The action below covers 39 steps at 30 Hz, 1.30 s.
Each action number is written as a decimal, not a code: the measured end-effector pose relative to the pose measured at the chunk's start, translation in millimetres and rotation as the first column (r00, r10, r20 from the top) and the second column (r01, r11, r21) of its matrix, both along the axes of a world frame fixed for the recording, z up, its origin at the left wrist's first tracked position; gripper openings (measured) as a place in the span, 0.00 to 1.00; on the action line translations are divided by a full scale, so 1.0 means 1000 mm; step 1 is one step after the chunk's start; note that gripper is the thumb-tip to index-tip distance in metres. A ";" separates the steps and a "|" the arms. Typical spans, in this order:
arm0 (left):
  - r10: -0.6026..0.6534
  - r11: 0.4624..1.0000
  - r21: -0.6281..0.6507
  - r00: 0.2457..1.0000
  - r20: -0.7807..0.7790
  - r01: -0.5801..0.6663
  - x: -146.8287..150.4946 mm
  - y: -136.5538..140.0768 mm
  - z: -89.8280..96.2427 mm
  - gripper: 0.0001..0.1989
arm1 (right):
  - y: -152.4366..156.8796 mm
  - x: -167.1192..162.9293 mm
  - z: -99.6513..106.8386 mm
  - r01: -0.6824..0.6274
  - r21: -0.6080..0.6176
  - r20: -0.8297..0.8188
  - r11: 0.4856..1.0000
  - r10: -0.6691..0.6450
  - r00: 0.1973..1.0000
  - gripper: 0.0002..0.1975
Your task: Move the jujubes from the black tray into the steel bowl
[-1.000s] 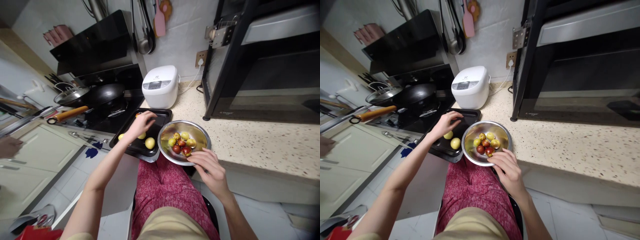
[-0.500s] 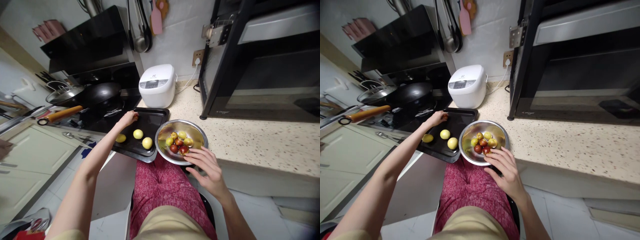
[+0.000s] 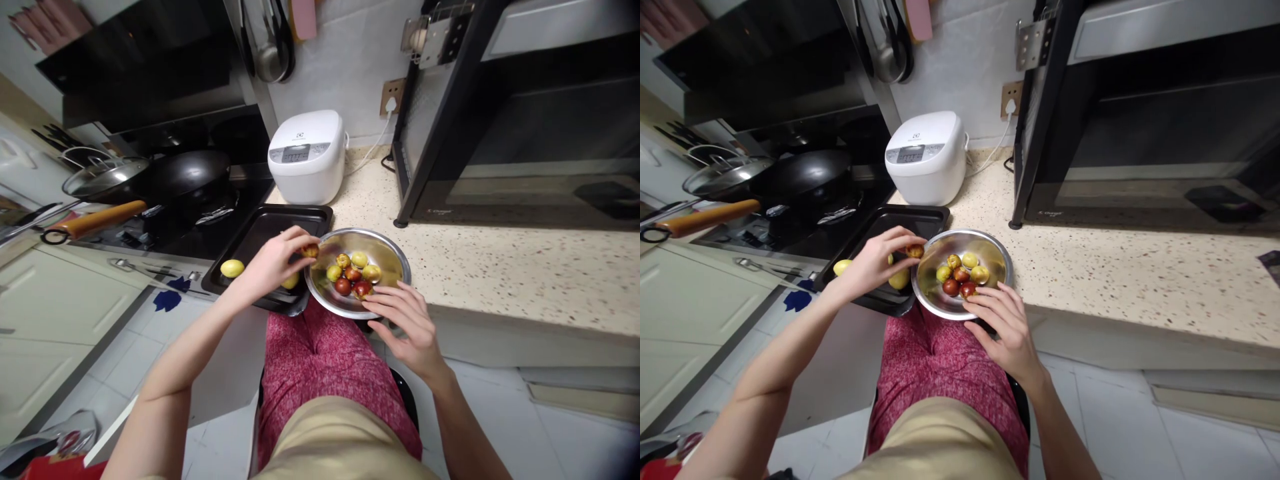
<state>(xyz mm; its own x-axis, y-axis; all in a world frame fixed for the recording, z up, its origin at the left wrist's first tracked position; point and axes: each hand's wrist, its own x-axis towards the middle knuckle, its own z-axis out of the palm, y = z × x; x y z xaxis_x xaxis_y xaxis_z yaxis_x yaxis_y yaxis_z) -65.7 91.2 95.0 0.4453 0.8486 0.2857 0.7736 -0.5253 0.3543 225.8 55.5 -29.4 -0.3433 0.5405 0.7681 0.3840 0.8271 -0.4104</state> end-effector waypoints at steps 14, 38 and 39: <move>-0.100 0.981 -0.183 0.980 -0.174 0.067 0.029 -0.006 -0.018 0.11 | 0.000 0.002 -0.002 -0.016 0.011 -0.011 1.000 0.016 1.000 0.14; 0.130 0.991 0.012 0.991 0.041 -0.131 0.026 -0.023 -0.023 0.11 | 0.002 0.000 -0.001 -0.007 0.031 -0.026 0.999 0.007 1.000 0.13; 0.184 0.980 0.053 0.978 0.094 -0.190 0.020 -0.030 -0.021 0.10 | 0.002 0.000 -0.001 -0.006 0.035 -0.029 0.999 0.007 1.000 0.14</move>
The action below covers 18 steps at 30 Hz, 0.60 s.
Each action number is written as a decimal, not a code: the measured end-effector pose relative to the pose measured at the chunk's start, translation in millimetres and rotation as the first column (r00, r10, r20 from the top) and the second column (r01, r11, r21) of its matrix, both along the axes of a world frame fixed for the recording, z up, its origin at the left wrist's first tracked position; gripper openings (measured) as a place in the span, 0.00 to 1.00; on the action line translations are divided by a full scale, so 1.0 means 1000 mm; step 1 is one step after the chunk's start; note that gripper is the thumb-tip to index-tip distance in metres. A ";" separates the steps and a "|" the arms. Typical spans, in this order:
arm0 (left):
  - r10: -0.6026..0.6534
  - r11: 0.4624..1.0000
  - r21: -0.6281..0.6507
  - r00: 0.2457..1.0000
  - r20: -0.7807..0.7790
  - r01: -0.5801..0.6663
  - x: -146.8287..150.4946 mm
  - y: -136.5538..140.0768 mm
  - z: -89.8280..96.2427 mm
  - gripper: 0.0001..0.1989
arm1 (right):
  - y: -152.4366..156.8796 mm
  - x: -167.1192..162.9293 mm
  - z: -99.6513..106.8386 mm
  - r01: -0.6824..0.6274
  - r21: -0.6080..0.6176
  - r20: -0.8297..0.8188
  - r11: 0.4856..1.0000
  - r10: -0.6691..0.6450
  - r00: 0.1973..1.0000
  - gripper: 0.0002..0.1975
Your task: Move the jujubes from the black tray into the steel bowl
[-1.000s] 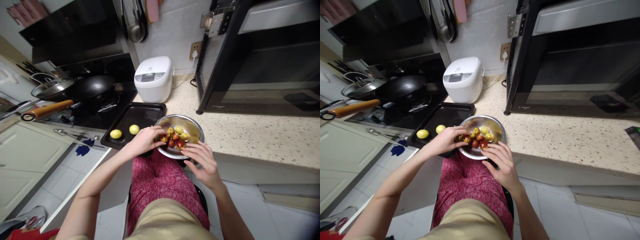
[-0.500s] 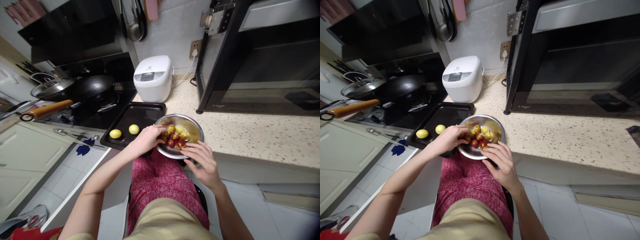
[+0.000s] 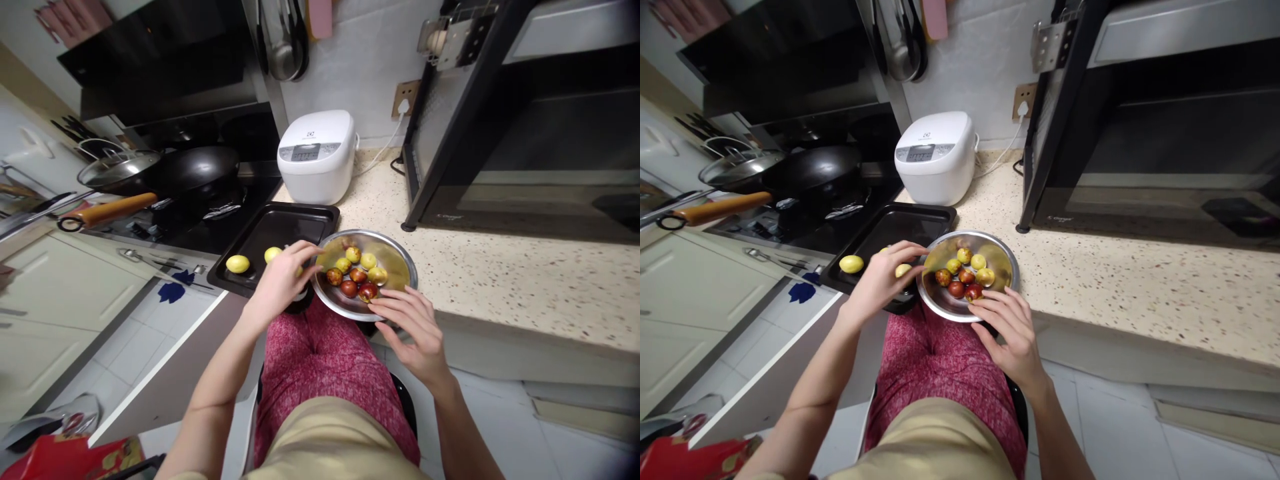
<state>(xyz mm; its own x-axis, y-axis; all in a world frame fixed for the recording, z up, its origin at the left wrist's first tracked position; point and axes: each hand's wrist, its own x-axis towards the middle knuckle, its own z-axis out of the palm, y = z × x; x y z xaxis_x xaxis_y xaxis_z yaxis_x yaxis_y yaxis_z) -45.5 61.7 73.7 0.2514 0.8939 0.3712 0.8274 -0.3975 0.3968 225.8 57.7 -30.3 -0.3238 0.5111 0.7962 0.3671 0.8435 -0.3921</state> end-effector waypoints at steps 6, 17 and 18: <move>0.301 0.940 0.101 0.933 0.198 -0.325 -0.032 -0.033 -0.017 0.10 | 0.000 -0.001 0.000 0.007 0.015 -0.012 1.000 -0.007 1.000 0.13; 0.287 0.956 -0.097 0.954 0.089 -0.278 -0.026 -0.026 -0.053 0.20 | -0.006 -0.003 0.008 0.070 0.062 -0.047 0.996 -0.068 0.997 0.14; 0.285 0.957 -0.088 0.952 0.112 -0.277 -0.026 -0.026 -0.053 0.19 | -0.006 -0.002 0.009 0.075 0.065 -0.048 0.995 -0.072 0.996 0.13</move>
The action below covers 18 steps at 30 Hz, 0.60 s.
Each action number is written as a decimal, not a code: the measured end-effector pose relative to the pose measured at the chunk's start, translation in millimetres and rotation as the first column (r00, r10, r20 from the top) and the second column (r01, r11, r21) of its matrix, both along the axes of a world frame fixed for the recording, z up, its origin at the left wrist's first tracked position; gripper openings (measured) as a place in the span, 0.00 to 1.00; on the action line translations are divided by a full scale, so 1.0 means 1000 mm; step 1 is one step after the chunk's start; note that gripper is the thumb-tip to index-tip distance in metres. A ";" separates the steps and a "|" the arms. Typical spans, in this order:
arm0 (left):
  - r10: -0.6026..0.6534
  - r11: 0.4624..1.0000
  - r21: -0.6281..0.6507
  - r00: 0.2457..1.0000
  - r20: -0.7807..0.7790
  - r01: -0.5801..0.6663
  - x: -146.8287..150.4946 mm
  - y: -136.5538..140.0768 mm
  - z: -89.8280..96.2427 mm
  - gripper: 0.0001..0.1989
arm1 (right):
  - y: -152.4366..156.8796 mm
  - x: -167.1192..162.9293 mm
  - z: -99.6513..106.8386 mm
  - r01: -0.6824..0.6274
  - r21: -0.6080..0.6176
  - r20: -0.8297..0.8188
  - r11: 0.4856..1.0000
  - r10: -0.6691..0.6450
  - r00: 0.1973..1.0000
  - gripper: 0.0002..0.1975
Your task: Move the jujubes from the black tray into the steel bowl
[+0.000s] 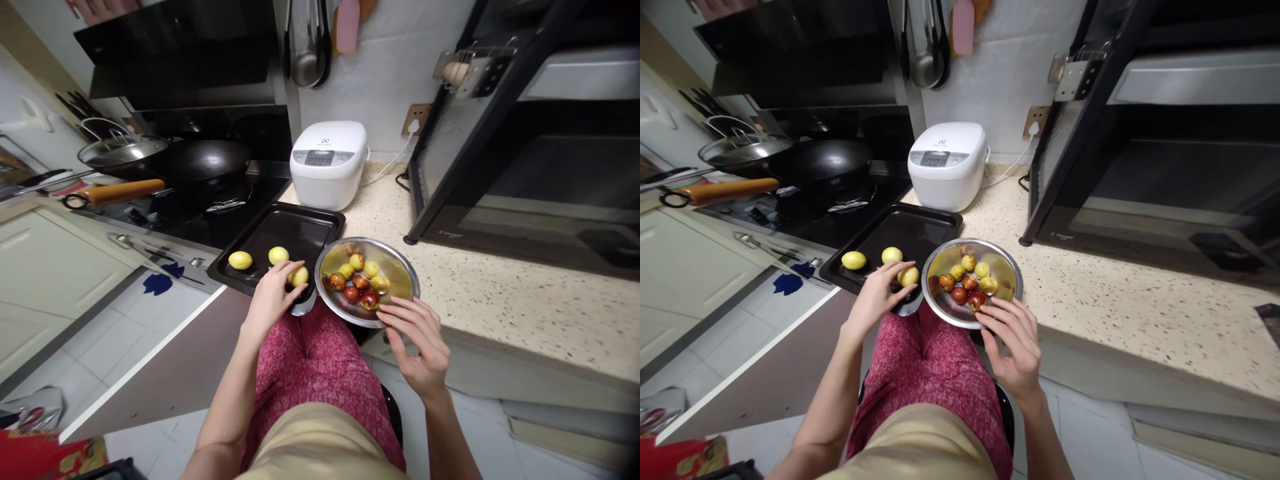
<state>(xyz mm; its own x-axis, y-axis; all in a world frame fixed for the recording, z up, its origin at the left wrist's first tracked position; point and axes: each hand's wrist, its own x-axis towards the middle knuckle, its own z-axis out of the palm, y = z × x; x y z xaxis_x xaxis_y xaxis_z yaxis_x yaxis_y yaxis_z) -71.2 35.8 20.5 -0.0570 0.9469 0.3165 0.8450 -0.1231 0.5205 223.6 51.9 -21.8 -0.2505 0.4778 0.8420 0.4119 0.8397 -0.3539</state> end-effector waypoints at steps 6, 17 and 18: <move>0.038 0.968 0.229 0.964 0.265 -0.101 0.011 -0.005 0.017 0.17 | -0.001 0.000 0.000 0.024 -0.006 -0.030 1.000 -0.025 0.999 0.14; -0.327 0.941 0.144 0.935 0.139 0.308 0.073 0.031 0.026 0.18 | -0.002 -0.001 -0.001 0.028 0.000 -0.037 1.000 -0.028 0.999 0.15; -0.316 0.946 0.115 0.941 0.119 0.303 0.075 0.034 0.025 0.18 | -0.002 0.000 -0.002 0.031 -0.002 -0.037 1.000 -0.031 0.999 0.14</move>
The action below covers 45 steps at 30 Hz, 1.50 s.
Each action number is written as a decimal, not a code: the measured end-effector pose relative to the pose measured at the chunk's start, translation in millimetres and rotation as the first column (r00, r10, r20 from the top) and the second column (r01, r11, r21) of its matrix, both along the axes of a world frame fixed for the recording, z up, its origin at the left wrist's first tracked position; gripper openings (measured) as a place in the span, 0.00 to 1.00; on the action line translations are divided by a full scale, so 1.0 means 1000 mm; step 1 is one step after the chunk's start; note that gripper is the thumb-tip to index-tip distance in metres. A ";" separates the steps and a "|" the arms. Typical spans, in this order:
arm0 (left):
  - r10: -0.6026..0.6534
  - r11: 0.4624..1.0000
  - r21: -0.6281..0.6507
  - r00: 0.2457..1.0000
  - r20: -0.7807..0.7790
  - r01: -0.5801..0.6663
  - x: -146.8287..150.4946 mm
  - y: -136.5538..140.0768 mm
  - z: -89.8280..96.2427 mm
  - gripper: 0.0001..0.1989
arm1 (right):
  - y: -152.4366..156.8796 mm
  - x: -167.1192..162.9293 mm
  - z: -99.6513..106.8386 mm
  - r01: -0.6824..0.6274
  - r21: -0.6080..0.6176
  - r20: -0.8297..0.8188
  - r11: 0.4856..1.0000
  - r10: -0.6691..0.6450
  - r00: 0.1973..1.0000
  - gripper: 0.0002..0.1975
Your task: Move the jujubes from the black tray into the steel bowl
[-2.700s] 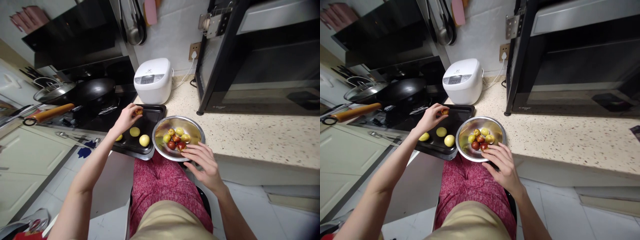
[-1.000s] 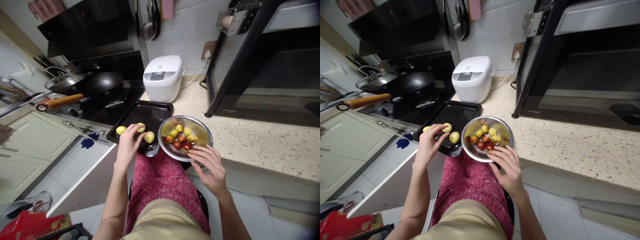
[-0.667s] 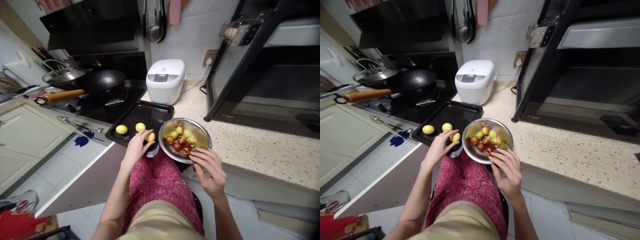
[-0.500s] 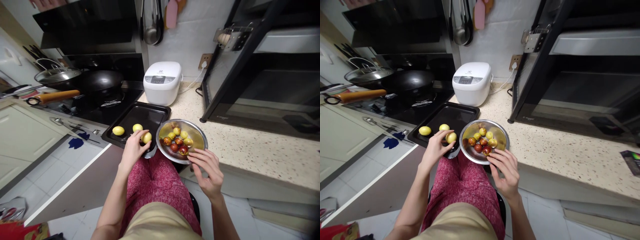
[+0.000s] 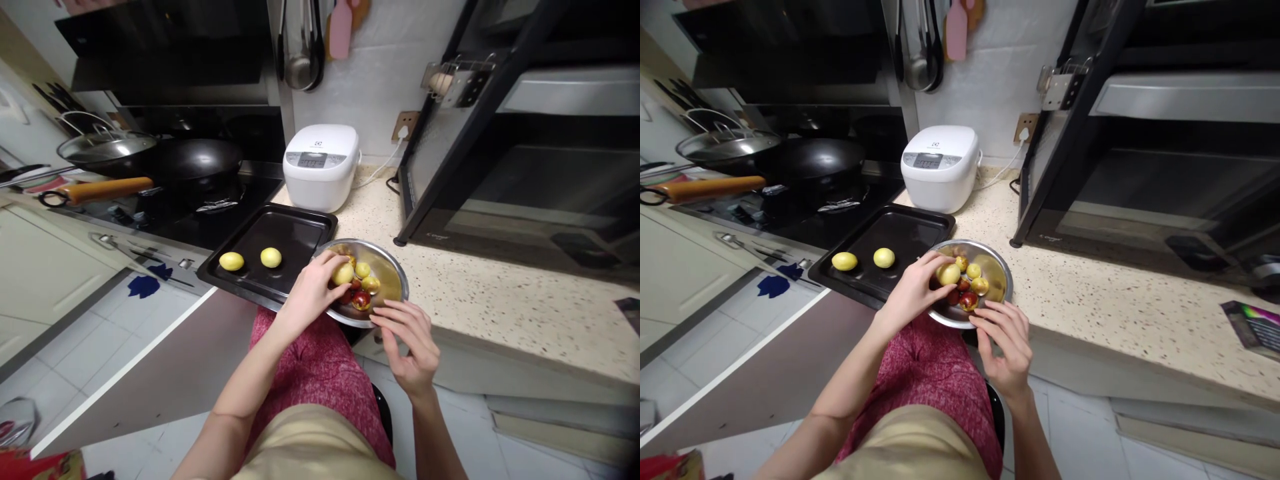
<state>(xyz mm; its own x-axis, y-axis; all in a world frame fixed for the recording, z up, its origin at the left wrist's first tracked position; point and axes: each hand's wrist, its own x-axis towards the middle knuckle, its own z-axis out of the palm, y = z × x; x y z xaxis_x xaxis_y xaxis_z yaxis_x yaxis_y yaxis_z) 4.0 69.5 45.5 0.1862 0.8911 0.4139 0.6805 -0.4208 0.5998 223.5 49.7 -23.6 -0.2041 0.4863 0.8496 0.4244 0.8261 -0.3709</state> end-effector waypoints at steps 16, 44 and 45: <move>0.114 0.990 -0.070 0.980 -0.163 -0.126 0.005 -0.006 0.004 0.23 | 0.000 0.007 -0.007 -0.002 -0.027 -0.028 1.000 0.001 1.000 0.16; 0.236 0.966 0.026 0.920 0.314 -0.256 -0.046 -0.035 -0.001 0.19 | -0.001 -0.008 0.005 -0.004 0.029 -0.013 1.000 0.004 1.000 0.18; 0.174 0.982 0.004 0.923 0.342 -0.186 -0.036 -0.041 0.004 0.20 | -0.001 -0.010 0.008 -0.005 0.030 -0.009 1.000 0.005 1.000 0.19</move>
<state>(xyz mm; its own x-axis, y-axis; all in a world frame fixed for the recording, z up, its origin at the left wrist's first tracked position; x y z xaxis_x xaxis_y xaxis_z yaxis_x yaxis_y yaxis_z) -32.1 28.7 49.9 -0.1330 0.8799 0.4562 0.5058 -0.3355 0.7947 213.2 48.7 -15.8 -0.1984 0.4594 0.8658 0.4167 0.8391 -0.3497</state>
